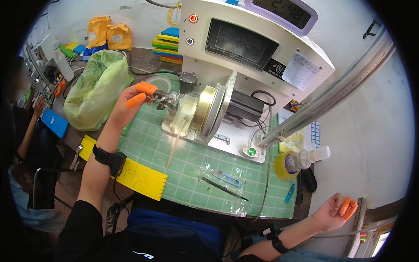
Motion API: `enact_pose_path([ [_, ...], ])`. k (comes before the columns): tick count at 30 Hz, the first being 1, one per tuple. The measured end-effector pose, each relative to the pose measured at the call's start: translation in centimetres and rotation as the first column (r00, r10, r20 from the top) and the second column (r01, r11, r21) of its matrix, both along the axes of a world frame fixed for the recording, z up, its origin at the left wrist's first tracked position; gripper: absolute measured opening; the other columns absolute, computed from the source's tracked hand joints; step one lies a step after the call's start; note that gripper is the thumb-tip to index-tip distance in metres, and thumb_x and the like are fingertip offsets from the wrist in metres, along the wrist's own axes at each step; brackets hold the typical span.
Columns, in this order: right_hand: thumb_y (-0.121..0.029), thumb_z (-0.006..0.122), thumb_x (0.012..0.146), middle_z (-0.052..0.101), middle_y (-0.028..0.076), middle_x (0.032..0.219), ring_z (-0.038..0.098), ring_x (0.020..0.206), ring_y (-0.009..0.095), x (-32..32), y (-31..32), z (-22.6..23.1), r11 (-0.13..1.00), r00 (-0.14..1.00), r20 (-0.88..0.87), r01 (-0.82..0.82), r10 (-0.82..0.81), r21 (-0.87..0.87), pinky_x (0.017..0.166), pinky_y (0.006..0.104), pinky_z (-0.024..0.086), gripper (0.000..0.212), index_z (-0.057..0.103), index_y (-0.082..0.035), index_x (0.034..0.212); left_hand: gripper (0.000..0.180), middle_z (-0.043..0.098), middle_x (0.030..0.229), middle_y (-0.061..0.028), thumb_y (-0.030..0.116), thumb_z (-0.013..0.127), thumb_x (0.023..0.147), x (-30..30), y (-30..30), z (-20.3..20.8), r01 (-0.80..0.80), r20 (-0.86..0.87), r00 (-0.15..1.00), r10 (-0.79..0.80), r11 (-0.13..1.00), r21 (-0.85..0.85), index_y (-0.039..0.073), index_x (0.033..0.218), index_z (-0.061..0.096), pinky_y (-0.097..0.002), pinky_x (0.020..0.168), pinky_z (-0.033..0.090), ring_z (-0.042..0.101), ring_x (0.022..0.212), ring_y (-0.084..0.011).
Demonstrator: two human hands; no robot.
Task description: The recorder uses tweezers, glue, and a precision assembly machine to manipulate and assemble very small components.
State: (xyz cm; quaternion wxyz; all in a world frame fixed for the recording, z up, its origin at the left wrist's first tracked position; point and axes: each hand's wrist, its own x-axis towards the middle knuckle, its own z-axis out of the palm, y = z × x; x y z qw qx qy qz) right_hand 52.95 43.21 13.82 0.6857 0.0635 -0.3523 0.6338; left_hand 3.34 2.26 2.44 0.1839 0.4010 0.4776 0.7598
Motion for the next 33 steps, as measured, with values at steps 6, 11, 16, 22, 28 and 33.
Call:
enact_pose_path([
  [6,-0.018,0.054,0.103,0.06,0.004,0.079,0.045,0.058,0.013,-5.5,-6.0,-0.6,0.997,0.679,0.73,0.046,-0.076,0.062,0.056,0.0245,0.036,0.023,0.066,0.0,0.109,0.026,0.069,0.125,-0.008,0.015,0.063,0.102,0.0,-0.2,0.0,0.013,-0.013,1.0,-0.013,1.0,0.007,0.0,0.122,0.07,-0.0323,0.091,0.047,0.062,0.11,-0.0154],
  [11,-0.015,0.072,0.091,0.067,0.01,0.087,0.061,0.063,0.017,-12.2,-12.2,-0.4,0.69,-0.159,0.839,-0.658,-0.521,0.303,0.058,0.0297,0.046,0.022,0.071,-0.003,0.109,0.028,0.068,0.126,-0.008,0.017,0.062,0.103,-0.1,-0.3,0.0,0.008,-0.008,1.0,-0.008,1.0,0.001,-0.001,0.123,0.07,-0.0324,0.091,0.047,0.062,0.111,-0.0155],
  [16,-0.013,0.078,0.086,0.068,0.012,0.096,0.063,0.075,0.025,-14.4,-12.5,-5.1,0.601,-0.139,0.793,-0.732,-0.593,0.321,0.067,0.0338,0.051,0.029,0.071,-0.003,0.113,0.03,0.068,0.125,-0.0075,0.02,0.063,0.103,0.2,0.2,0.6,0.014,-0.027,1.0,-0.014,1.0,0.001,0.0,0.123,0.07,-0.0322,0.092,0.047,0.061,0.112,-0.0152],
  [22,-0.004,0.081,0.079,0.067,0.011,0.093,0.06,0.075,0.024,-15.3,-13.5,-6.1,0.629,-0.164,0.805,-0.716,-0.571,0.301,0.068,0.0341,0.05,0.025,0.068,0.0,0.1,0.031,0.069,0.124,-0.0071,0.023,0.064,0.103,0.1,-0.1,0.3,-0.002,-0.006,1.0,0.002,1.0,-0.013,0.0,0.123,0.07,-0.0325,0.091,0.048,0.061,0.112,-0.0146],
  [28,0.002,0.08,0.075,0.068,0.012,0.087,0.059,0.07,0.024,-13.6,-12.7,-6.0,0.713,-0.284,0.828,-0.677,-0.483,0.183,0.064,0.034,0.047,0.024,0.065,0.0,0.094,0.032,0.065,0.13,-0.008,0.024,0.061,0.103,0.1,0.0,-0.2,0.021,-0.02,1.0,-0.021,1.0,-0.018,0.001,0.124,0.07,-0.0339,0.092,0.046,0.059,0.114,-0.0165],
  [33,0.002,0.081,0.073,0.068,0.011,0.087,0.055,0.066,0.022,-13.8,-12.4,-7.4,0.645,-0.149,0.809,-0.691,-0.568,0.325,0.063,0.0337,0.046,0.026,0.066,0.001,0.094,0.034,0.067,0.126,-0.0063,0.024,0.06,0.104,-0.4,-0.7,-0.5,0.003,-0.015,1.0,-0.003,1.0,-0.017,0.002,0.129,0.068,-0.034,0.092,0.048,0.061,0.108,-0.0155],
])
